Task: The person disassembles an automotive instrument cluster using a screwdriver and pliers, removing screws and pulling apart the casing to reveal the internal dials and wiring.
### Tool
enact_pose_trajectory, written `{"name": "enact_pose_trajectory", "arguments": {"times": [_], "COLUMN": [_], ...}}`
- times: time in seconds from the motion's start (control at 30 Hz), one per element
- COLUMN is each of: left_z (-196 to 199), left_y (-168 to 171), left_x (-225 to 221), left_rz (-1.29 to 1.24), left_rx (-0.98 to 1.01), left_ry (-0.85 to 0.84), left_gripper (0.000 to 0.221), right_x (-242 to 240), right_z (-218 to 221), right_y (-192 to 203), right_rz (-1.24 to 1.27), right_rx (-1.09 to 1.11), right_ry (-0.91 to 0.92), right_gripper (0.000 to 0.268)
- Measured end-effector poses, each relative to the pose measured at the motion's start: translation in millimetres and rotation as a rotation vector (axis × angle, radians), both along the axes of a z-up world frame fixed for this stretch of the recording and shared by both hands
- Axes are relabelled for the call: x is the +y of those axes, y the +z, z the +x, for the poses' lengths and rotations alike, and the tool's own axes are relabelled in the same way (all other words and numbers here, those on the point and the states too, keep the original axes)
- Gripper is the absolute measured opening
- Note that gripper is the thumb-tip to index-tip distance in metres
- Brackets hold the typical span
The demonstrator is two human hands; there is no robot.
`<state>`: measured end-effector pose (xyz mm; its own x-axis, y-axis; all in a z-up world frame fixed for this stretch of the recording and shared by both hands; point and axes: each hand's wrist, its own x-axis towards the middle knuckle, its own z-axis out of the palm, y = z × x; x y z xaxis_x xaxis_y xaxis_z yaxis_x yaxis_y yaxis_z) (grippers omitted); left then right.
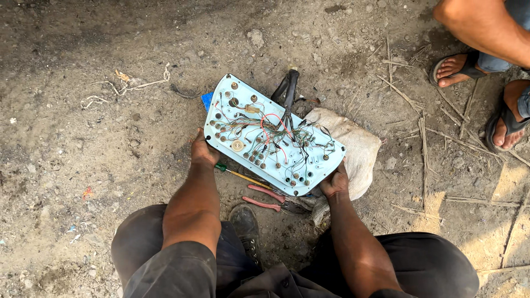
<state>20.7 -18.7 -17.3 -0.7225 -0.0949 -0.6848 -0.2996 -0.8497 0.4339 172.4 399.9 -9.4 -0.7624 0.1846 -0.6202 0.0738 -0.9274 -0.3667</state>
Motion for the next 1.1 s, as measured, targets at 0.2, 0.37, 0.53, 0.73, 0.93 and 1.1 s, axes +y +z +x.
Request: {"name": "enact_pose_trajectory", "arguments": {"times": [0.2,0.37,0.53,0.73,0.93,1.1], "left_z": [2.2,0.0,-1.4,-1.1,-1.8,-5.1], "left_y": [-0.8,1.1,3.2,22.6,31.5,18.5], "left_x": [0.5,-4.9,-5.8,0.4,4.8,3.8], "left_rz": [-0.007,-0.004,0.01,-0.2,-0.191,-0.302], "left_rx": [0.009,0.063,0.018,-0.045,0.008,-0.114], "left_ry": [-0.003,-0.054,0.006,0.038,-0.019,-0.005], "left_gripper": [0.045,0.046,0.044,0.031,0.049,0.042], "right_x": [-1.0,-0.4,1.1,2.3,2.8,1.9], "right_z": [0.4,-1.3,2.2,4.3,7.4,7.3], "right_y": [15.2,11.1,-2.4,-12.1,-22.4,-10.7], "right_rz": [-0.03,0.001,-0.036,-0.05,-0.038,-0.037], "right_rx": [-0.035,-0.059,0.026,0.035,0.083,0.032], "right_ry": [-0.021,-0.022,0.009,-0.008,-0.069,-0.045], "right_gripper": [0.047,0.046,0.047,0.048,0.044,0.045]}}
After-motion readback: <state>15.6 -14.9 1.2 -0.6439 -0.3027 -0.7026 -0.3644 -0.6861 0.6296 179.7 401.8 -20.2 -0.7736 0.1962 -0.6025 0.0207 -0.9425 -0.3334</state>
